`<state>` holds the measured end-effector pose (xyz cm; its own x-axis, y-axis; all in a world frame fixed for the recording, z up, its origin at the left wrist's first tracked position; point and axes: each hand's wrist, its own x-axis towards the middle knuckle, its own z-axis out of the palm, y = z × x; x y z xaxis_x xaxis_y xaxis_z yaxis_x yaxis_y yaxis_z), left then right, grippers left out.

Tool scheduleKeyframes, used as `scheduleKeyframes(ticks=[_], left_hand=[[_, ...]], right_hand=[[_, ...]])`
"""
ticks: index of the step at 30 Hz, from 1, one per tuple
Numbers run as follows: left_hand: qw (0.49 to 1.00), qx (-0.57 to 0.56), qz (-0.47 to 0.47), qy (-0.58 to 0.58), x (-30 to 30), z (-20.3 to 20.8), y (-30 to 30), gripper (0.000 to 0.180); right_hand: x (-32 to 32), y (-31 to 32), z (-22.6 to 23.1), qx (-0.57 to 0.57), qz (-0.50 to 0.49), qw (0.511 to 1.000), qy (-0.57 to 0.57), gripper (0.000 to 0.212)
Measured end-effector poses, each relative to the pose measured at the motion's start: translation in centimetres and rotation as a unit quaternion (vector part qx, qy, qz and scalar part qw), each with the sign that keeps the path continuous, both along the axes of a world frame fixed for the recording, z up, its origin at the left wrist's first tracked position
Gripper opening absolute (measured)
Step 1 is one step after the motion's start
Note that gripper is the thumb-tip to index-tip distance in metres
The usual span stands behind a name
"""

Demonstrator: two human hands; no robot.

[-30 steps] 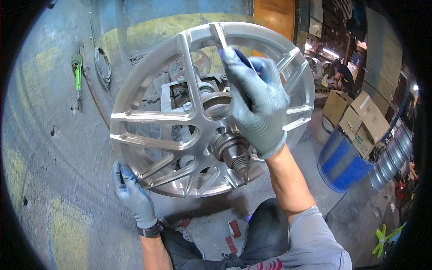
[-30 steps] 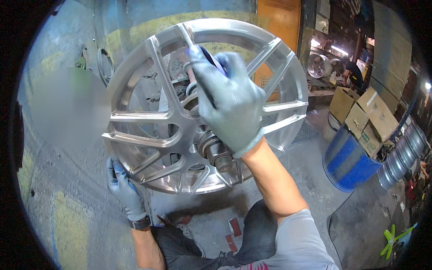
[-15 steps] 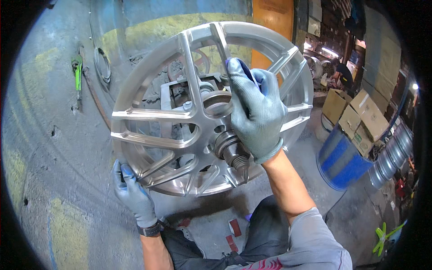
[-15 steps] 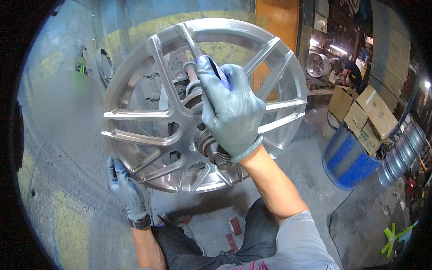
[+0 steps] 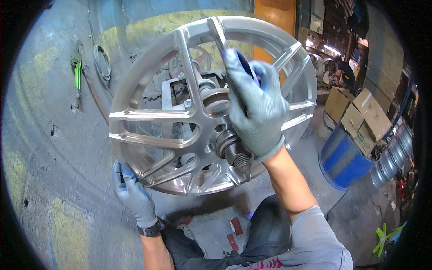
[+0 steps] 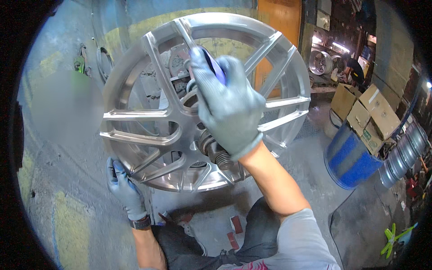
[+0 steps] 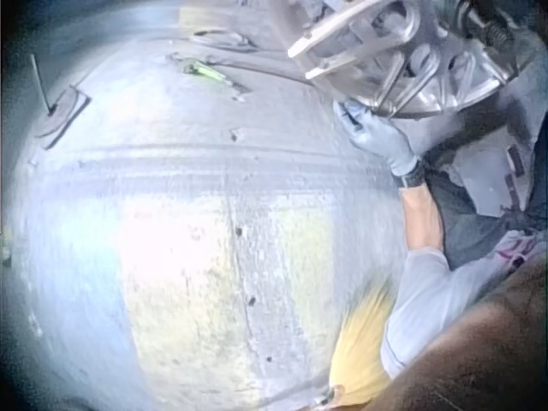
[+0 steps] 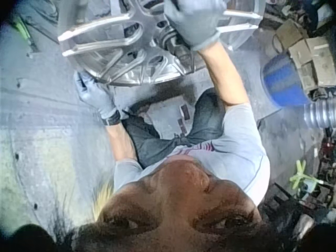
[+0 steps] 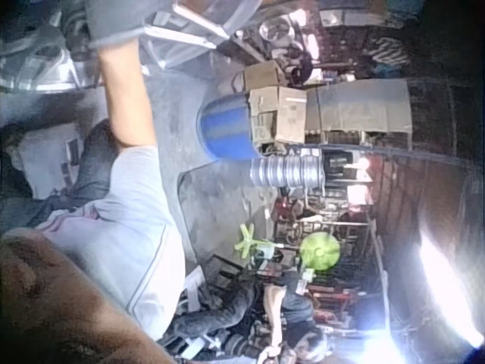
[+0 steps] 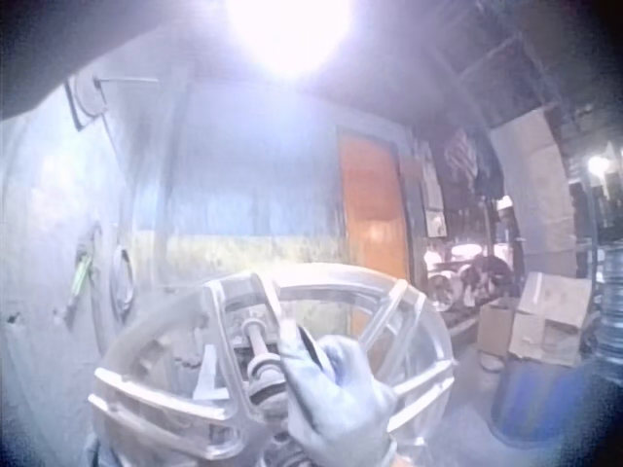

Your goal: The person sits on the floor and uses a purple sanding pad to polish the spokes and rim of a silver alloy wheel mounted on a stand. They then switch to a red sanding block to continue polishing the inner barrel of the rotating wheel.

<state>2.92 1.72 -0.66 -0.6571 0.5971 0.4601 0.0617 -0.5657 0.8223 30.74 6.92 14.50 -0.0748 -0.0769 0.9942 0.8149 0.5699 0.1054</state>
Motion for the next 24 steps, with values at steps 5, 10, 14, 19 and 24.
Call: scheduleKeyframes(ticks=[5, 10, 14, 19, 24], left_hand=[[1.000, 0.000, -0.009, -0.001, -0.1, -0.1, 0.3, 0.046], [1.000, 0.023, 0.012, 0.015, -0.1, -0.1, 0.4, 0.045], [1.000, 0.013, -0.003, 0.016, -0.2, 0.0, 0.2, 0.046], [1.000, 0.018, -0.010, -0.006, -0.2, -0.1, 0.1, 0.047], [1.000, 0.008, -0.011, -0.001, 0.0, 0.0, 0.0, 0.048]], right_hand=[[-0.2, 0.6, 1.4, 0.025, -0.013, 1.000, -0.009, 0.059], [0.9, 0.8, -1.0, 0.010, -0.029, 1.000, 0.001, 0.055], [-0.1, 0.8, 0.9, 0.013, -0.013, 1.000, 0.002, 0.059], [0.1, -0.3, -0.8, -0.044, 0.008, 0.999, 0.024, 0.053], [-0.2, 0.8, 1.2, 0.030, 0.001, 1.000, 0.000, 0.055]])
